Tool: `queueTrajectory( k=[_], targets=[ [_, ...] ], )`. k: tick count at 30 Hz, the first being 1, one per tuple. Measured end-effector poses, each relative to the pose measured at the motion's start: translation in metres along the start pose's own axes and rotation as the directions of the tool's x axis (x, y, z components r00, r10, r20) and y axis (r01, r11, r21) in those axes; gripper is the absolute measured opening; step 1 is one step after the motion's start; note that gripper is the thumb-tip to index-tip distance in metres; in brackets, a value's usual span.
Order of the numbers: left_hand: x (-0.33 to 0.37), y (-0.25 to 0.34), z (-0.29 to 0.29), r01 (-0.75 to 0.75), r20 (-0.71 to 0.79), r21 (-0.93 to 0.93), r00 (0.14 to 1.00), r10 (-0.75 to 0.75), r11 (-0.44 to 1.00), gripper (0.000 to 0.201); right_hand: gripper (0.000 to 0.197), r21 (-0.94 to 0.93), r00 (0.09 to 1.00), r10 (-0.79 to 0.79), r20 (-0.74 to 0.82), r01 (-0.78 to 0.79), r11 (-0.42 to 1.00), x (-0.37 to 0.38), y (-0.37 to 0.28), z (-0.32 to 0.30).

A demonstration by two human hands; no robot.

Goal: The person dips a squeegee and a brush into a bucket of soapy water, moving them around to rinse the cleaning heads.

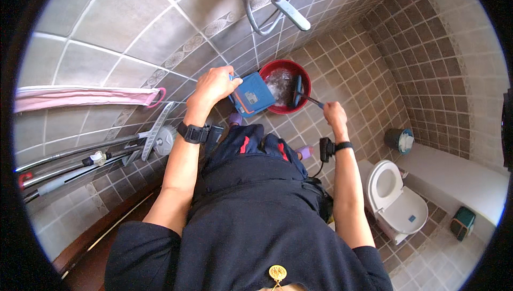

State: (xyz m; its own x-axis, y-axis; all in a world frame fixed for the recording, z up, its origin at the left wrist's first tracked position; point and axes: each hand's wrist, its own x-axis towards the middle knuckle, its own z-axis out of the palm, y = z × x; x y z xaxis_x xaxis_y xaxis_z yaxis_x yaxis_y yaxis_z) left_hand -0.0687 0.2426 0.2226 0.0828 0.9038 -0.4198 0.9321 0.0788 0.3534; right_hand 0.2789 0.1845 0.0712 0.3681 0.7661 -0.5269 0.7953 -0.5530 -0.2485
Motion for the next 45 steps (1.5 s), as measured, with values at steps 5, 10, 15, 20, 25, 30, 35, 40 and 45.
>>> queueTrajectory(
  k=[5,10,15,20,25,30,35,40,45],
  targets=[
    [-0.001,0.002,-0.002,-0.002,-0.015,-0.018,1.0,0.002,1.0,0.034,0.035,-0.119,0.964,-0.261,-0.054,0.253,0.96,0.006,-0.011,0.046],
    [0.0,-0.007,0.008,-0.009,-0.042,-0.01,0.999,0.009,1.0,0.032,0.038,-0.08,0.965,-0.256,-0.048,0.252,0.964,0.019,0.041,0.047],
    [-0.002,-0.002,0.012,-0.016,-0.033,-0.016,0.999,0.015,1.0,0.032,0.029,0.449,0.969,-0.114,0.219,0.003,0.894,0.012,0.02,0.014],
    [0.006,-0.012,0.021,-0.085,-0.097,-0.035,0.992,0.082,0.996,0.032,0.026,0.384,0.933,-0.285,0.221,0.186,0.905,-0.006,-0.019,-0.044],
    [0.006,-0.007,0.019,-0.09,-0.093,-0.009,0.992,0.089,0.996,0.032,0.021,-0.046,0.875,-0.406,0.263,0.432,0.901,-0.037,-0.037,-0.051],
    [0.002,-0.001,0.002,-0.021,0.016,-0.001,1.0,0.021,1.0,0.034,0.031,-0.342,0.909,-0.403,0.107,0.414,0.844,-0.023,-0.031,0.034],
    [0.004,0.0,0.002,0.005,0.007,-0.001,1.0,-0.005,1.0,0.035,0.025,-0.37,0.95,-0.296,0.104,0.313,0.875,0.0,-0.045,0.055],
    [0.005,-0.004,0.013,-0.021,-0.076,-0.016,0.997,0.02,1.0,0.033,0.027,-0.364,0.944,-0.278,0.177,0.326,0.873,0.014,-0.037,0.029],
    [0.007,0.007,0.016,-0.022,-0.027,-0.037,0.999,0.021,0.999,0.033,0.021,-0.302,0.935,-0.348,0.063,0.35,0.887,0.009,-0.005,0.037]
  ],
)
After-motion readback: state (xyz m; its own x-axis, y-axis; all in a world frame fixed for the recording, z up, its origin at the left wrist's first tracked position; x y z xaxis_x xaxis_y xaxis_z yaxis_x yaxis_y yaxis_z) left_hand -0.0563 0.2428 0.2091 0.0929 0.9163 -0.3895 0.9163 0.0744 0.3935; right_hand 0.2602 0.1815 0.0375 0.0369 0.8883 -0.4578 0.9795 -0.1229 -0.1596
